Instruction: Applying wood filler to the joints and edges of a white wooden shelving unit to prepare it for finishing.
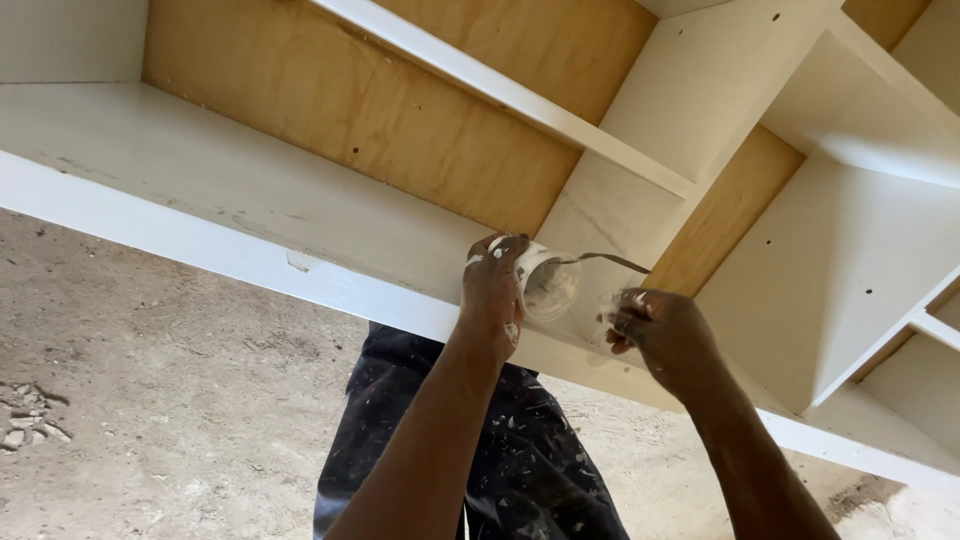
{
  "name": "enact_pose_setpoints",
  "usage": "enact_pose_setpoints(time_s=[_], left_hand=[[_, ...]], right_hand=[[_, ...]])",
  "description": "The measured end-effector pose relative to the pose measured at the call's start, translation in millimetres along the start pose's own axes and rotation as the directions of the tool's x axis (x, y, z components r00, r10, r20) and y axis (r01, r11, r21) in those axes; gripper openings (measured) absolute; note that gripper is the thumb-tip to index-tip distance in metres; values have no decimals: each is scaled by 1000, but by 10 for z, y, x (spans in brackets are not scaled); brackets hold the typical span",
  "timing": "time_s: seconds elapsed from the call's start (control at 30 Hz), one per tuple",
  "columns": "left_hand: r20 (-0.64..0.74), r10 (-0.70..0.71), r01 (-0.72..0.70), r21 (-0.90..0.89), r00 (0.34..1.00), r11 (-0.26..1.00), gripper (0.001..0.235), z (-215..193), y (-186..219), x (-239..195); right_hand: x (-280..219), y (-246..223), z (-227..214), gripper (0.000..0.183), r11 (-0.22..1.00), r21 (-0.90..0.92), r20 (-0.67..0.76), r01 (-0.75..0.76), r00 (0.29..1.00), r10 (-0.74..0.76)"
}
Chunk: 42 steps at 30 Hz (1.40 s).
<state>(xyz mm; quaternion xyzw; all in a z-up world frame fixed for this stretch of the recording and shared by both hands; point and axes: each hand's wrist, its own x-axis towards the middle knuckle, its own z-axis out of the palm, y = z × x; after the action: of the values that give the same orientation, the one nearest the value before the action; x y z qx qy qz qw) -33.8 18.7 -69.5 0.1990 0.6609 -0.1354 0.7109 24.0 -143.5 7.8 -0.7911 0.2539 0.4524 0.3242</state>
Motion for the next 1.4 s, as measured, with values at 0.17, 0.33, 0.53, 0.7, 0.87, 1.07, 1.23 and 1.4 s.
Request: enact_pose_setpoints(time_s=[0.17,0.33,0.53,0.7,0.87,1.07,1.23,1.4], left_hand=[[23,5,-5,1,1000,1000,60,-13,-11,13],[39,2,-2,-20,999,1000,60,-27,-3,-33],[55,-24,23,27,998,999,61,-42,2,1],[43,44,-45,1,998,999,58,-36,32,70],[37,52,-50,-59,998,997,57,-23,205,-70],[61,29,-24,-79,998,997,58,-57,168,-96],[18,-113,111,74,993,991,46,-9,304,-415],[19,-106,104,85,994,991,41,-111,135,-387]], right_hand=[[134,327,120,22,912,-407,112,56,994,-11],[162,409,238,20,758,-594,230,269,960,-161],[109,538,184,21,574,-660,373,484,875,-309],[178,763,9,18,310,-637,485,706,679,-551],[229,971,-21,18,165,-639,519,751,580,-627],[257,1219,5,11,203,-632,420,747,551,-721],[197,1352,-4,23,303,-588,325,750,562,-761],[68,1029,-20,21,847,-370,90,381,922,-376]])
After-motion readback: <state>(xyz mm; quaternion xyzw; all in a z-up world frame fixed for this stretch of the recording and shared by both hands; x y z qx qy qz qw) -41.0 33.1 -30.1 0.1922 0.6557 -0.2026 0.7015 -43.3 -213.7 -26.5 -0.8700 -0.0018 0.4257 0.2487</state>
